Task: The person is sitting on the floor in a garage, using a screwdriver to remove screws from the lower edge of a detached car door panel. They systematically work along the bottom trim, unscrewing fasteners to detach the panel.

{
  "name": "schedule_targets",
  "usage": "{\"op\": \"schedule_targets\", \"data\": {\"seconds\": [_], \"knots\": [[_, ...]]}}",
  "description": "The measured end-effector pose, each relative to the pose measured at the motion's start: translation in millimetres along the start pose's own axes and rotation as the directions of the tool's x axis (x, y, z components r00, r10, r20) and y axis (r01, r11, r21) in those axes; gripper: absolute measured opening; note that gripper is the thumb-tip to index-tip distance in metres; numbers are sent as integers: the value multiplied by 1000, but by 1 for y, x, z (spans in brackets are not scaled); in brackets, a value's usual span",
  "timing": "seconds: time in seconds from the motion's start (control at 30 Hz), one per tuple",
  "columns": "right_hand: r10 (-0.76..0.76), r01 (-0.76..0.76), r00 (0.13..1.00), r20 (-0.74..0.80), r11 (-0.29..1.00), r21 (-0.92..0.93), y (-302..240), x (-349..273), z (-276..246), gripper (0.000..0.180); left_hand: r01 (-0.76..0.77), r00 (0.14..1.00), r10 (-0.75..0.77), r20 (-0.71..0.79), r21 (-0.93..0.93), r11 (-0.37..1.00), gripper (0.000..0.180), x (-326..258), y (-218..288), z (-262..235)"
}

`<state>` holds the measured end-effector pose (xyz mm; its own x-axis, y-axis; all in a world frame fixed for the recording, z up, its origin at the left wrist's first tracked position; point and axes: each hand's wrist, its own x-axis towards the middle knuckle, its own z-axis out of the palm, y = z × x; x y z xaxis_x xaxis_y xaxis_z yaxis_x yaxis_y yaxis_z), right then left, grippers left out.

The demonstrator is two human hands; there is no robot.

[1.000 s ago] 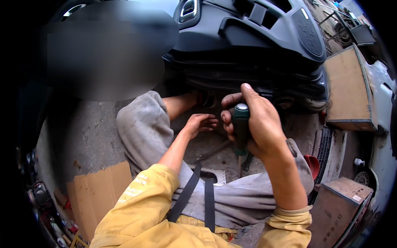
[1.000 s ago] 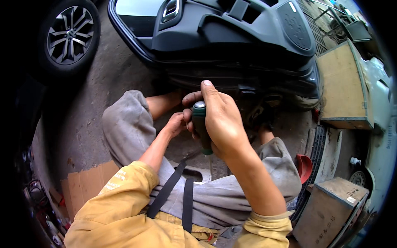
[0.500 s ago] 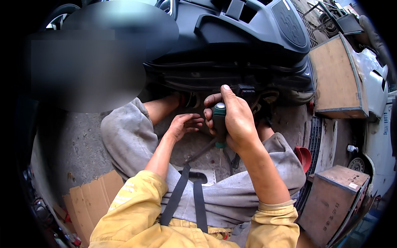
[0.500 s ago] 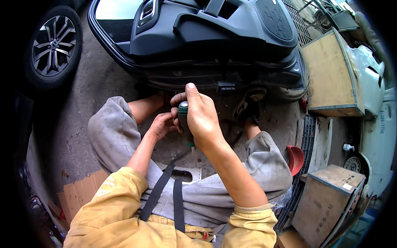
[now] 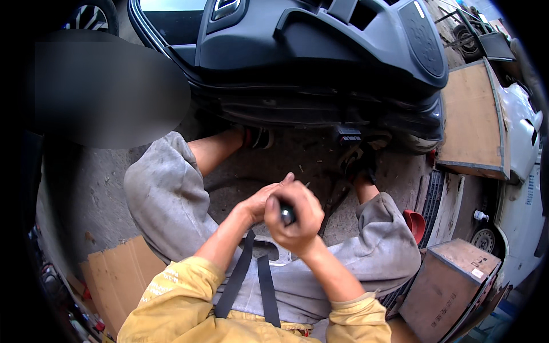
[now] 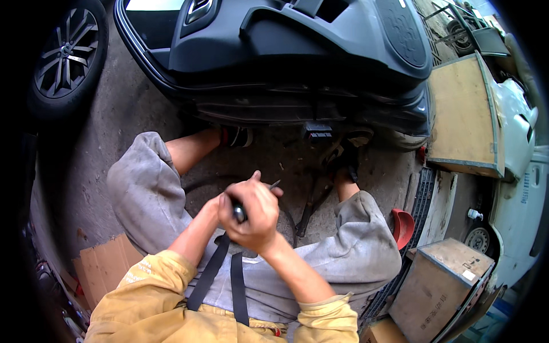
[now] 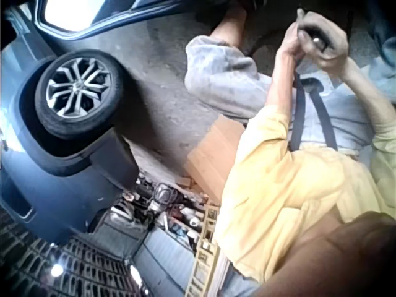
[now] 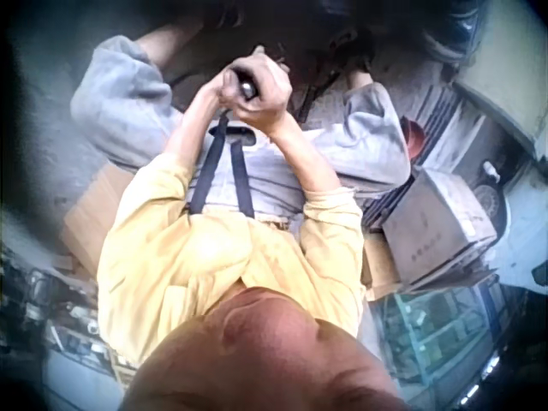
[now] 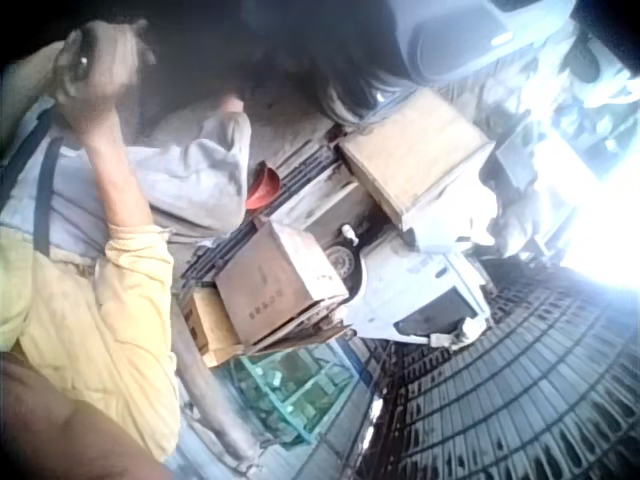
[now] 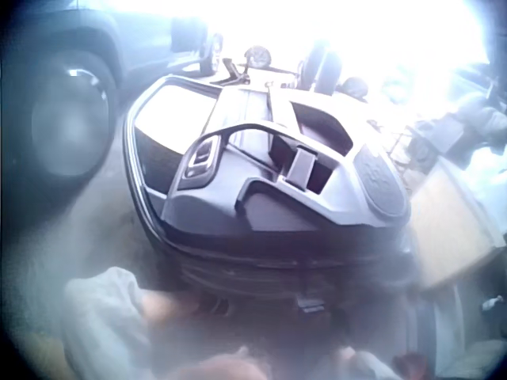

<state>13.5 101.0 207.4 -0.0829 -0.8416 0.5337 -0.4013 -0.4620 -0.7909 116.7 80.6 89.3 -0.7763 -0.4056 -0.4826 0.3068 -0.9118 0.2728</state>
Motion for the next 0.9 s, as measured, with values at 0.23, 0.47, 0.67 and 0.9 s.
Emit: {"op": "schedule_targets", "data": {"seconds": [0.23,0.47,0.67,0.9], "knots": [[205,-219,976,-77,921,-323,45,-42,7,30,-353,906,320,-276,-76,933,23,63,9,20],[819,-840,543,-188,532,-108,76,-30,-26,42,-416,887,372,-273,-121,901,18,139,14,31],[727,-748,657,-200,595,-295,112,-30,-33,41,-428,870,386,-307,-82,900,16,173,14,25],[479,-405,877,-37,696,-593,108,-27,-9,44,-377,799,357,-484,61,924,27,145,15,8]]}}
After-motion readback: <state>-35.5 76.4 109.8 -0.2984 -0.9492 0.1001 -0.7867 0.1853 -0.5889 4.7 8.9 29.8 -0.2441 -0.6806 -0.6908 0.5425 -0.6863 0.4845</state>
